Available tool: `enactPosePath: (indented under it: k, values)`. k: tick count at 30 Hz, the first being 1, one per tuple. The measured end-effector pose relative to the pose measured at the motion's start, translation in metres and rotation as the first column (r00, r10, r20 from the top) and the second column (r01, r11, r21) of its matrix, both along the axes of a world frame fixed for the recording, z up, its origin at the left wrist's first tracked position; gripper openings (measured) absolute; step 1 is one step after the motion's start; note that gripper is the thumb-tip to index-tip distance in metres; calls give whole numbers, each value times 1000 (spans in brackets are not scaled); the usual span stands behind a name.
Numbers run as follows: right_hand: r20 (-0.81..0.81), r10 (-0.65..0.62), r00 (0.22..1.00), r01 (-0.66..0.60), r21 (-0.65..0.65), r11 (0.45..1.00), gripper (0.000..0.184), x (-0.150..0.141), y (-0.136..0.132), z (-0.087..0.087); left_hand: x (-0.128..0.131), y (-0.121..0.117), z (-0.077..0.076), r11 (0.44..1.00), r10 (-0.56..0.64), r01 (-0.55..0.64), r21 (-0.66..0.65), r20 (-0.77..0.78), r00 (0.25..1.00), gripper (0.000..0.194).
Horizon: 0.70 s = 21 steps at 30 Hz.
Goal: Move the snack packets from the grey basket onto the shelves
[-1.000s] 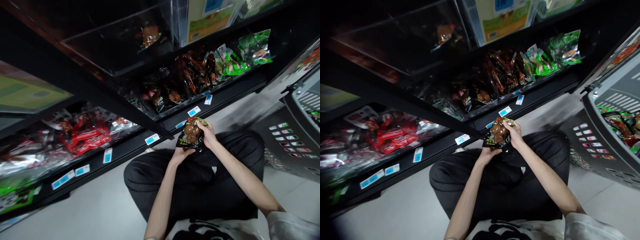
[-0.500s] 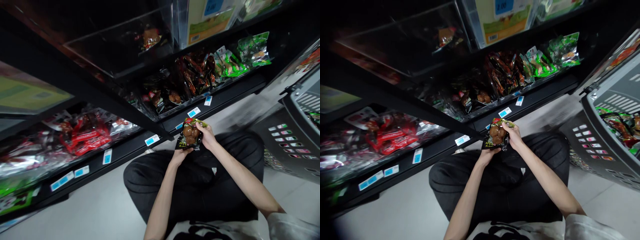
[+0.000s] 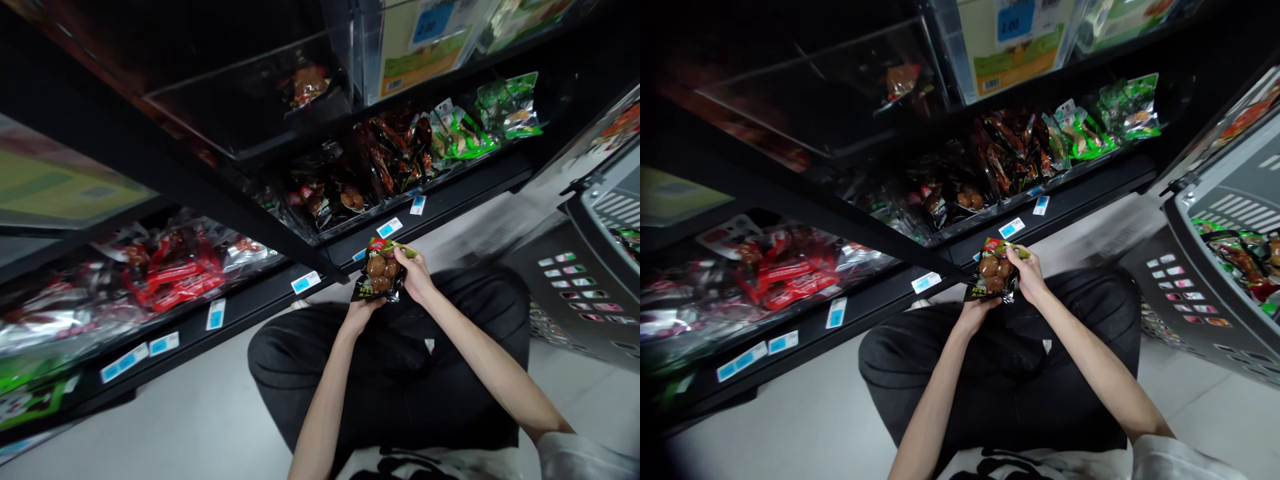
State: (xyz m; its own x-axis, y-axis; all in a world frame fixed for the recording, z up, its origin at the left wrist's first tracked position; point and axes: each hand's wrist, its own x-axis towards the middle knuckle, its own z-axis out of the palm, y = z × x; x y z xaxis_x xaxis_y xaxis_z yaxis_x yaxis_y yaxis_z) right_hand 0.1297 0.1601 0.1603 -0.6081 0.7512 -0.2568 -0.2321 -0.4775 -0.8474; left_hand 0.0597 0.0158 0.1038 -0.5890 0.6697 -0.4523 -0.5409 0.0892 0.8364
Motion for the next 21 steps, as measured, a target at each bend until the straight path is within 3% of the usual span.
enactPosePath:
  k: [7, 11, 15, 19, 21]
  values:
    - [-41, 19, 999, -20, -32, 999, 33, 2, 5, 0, 7, 1, 7, 994, -53, 55, 94, -23, 998, 59]
    - [37, 162, 986, -164, 75, 984, 45, 4, 7, 1, 8, 9, 10, 975, 50, -64, 215, 69, 996, 63]
    - [138, 363, 921, -384, 180, 906, 53, 2, -2, 1, 0, 14, 9, 950, 191, -189, 248, 15, 981, 53]
    - [152, 366, 918, -395, 286, 873, 41, 3, -12, 0, -2, 13, -1, 962, 247, -230, 144, -111, 963, 49]
    - [169, 337, 926, -375, 327, 867, 42, 5, -12, -1, -2, 12, -3, 956, 259, -228, 185, -164, 952, 54]
